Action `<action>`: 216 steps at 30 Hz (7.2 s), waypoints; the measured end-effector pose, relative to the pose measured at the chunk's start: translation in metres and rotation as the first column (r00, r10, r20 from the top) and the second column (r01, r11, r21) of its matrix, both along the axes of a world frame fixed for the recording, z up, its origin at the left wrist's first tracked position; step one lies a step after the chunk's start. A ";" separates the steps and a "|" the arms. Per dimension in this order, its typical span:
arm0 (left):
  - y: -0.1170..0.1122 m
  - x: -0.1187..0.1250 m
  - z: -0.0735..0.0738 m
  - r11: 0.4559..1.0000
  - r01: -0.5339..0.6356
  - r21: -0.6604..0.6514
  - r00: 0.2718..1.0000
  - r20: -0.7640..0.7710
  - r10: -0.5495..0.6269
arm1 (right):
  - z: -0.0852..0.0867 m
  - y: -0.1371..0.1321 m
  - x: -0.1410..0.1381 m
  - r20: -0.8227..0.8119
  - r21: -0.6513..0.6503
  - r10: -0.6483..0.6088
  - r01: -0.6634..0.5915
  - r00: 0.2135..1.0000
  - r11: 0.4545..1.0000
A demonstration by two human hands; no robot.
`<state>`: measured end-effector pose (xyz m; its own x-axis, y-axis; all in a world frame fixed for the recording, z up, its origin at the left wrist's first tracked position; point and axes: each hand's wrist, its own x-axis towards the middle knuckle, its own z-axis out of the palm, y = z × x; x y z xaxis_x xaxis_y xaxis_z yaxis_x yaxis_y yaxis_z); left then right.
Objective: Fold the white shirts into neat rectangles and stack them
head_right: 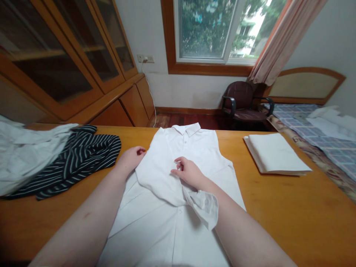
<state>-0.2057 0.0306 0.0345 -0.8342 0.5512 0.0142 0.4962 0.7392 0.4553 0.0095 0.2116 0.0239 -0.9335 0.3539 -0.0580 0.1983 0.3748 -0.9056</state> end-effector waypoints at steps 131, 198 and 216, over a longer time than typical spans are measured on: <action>0.000 0.014 0.011 0.860 0.080 -0.504 0.948 -0.228 -0.222 | -0.013 0.015 -0.005 0.032 0.252 -0.265 0.249 0.964 0.935; 0.110 -0.039 -0.038 0.939 0.117 -0.323 0.958 -0.213 -0.192 | 0.047 0.006 0.085 0.421 0.127 0.049 -0.113 0.905 0.985; 0.110 -0.040 -0.038 0.941 0.113 -0.320 0.959 -0.211 -0.187 | 0.037 -0.027 0.138 0.231 0.703 -0.262 0.026 0.937 0.711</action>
